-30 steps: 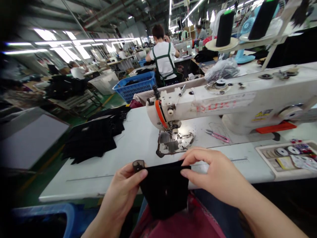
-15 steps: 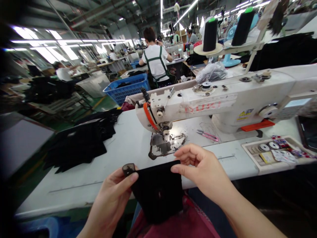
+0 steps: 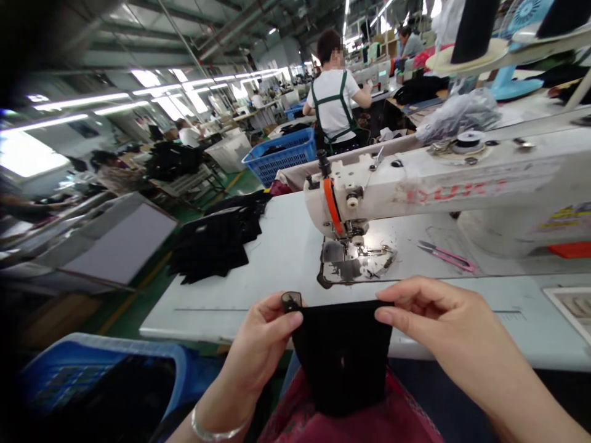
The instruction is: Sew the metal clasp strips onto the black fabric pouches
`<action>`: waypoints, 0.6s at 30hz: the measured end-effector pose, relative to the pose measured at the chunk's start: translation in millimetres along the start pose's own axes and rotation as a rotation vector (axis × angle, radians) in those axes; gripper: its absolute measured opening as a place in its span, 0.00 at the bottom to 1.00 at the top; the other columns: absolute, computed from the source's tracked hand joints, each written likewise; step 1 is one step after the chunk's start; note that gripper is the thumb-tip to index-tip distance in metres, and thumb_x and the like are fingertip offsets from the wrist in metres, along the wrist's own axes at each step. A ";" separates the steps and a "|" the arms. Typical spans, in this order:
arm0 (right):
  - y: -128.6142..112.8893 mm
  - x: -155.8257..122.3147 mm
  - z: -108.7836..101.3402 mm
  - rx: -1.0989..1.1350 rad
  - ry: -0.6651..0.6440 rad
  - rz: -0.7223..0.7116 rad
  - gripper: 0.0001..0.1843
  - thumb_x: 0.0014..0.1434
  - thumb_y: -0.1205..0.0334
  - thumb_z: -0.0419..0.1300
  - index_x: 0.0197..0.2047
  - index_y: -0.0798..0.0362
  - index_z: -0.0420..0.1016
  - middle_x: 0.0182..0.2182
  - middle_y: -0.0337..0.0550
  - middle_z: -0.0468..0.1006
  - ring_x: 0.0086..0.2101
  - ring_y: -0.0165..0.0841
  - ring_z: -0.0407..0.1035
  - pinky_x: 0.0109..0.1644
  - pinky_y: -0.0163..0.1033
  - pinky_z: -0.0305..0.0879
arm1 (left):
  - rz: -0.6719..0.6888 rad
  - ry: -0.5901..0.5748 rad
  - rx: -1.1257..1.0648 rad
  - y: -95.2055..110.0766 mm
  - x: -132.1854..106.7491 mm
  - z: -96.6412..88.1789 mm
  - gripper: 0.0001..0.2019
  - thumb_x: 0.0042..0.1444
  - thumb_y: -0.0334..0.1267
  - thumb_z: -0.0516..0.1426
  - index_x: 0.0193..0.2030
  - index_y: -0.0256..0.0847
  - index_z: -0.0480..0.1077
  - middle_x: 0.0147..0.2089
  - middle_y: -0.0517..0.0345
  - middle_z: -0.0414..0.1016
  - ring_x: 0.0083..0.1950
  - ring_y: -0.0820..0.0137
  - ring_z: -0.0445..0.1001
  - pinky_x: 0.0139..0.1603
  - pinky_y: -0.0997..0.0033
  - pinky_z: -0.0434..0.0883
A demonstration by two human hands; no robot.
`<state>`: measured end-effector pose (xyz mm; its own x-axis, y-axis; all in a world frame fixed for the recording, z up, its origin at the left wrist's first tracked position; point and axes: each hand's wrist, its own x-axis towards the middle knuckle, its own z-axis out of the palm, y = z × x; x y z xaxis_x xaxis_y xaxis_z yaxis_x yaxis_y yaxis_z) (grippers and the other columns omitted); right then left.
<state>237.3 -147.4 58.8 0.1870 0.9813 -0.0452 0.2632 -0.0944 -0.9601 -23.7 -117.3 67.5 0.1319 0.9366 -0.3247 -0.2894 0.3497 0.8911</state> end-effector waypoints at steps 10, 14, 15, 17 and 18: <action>7.2 -6.2 27.7 0.119 -0.144 0.048 0.20 0.49 0.46 0.73 0.39 0.49 0.79 0.30 0.42 0.81 0.30 0.35 0.74 0.31 0.36 0.71 | 0.243 -0.137 0.572 31.6 13.8 -14.4 0.07 0.56 0.39 0.66 0.37 0.38 0.79 0.33 0.55 0.77 0.35 0.68 0.72 0.38 0.72 0.70; 14.5 -11.8 71.3 0.100 -0.415 0.050 0.11 0.57 0.56 0.66 0.41 0.48 0.71 0.30 0.37 0.77 0.30 0.33 0.72 0.33 0.36 0.68 | 0.577 -0.296 1.259 51.8 50.1 -13.5 0.07 0.63 0.33 0.58 0.44 0.41 0.77 0.43 0.53 0.78 0.46 0.62 0.74 0.52 0.62 0.71; 16.9 -10.6 72.0 0.022 -0.452 0.028 0.11 0.58 0.58 0.64 0.44 0.48 0.71 0.30 0.36 0.77 0.30 0.33 0.72 0.33 0.37 0.68 | 0.627 -0.354 1.367 47.2 62.2 -11.3 0.08 0.64 0.32 0.56 0.46 0.41 0.76 0.45 0.51 0.78 0.48 0.61 0.74 0.55 0.59 0.71; 21.9 -6.1 53.0 -0.164 -0.395 -0.044 0.13 0.59 0.58 0.64 0.48 0.46 0.72 0.32 0.37 0.80 0.31 0.36 0.74 0.36 0.40 0.69 | 0.713 -0.477 1.513 28.6 87.0 -6.1 0.09 0.65 0.30 0.55 0.49 0.38 0.74 0.50 0.48 0.77 0.52 0.59 0.74 0.58 0.56 0.72; 24.4 -4.0 34.2 -0.232 -0.312 -0.085 0.14 0.58 0.57 0.65 0.48 0.45 0.73 0.34 0.38 0.81 0.33 0.37 0.75 0.38 0.41 0.70 | 0.766 -0.537 1.553 17.2 98.8 -3.8 0.10 0.65 0.29 0.54 0.50 0.37 0.73 0.54 0.47 0.77 0.56 0.58 0.73 0.60 0.55 0.71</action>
<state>210.6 -147.9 26.1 -0.1318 0.9877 -0.0847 0.4790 -0.0113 -0.8777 -19.3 -18.6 49.6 0.7588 0.6434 0.1010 0.5835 -0.7405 0.3334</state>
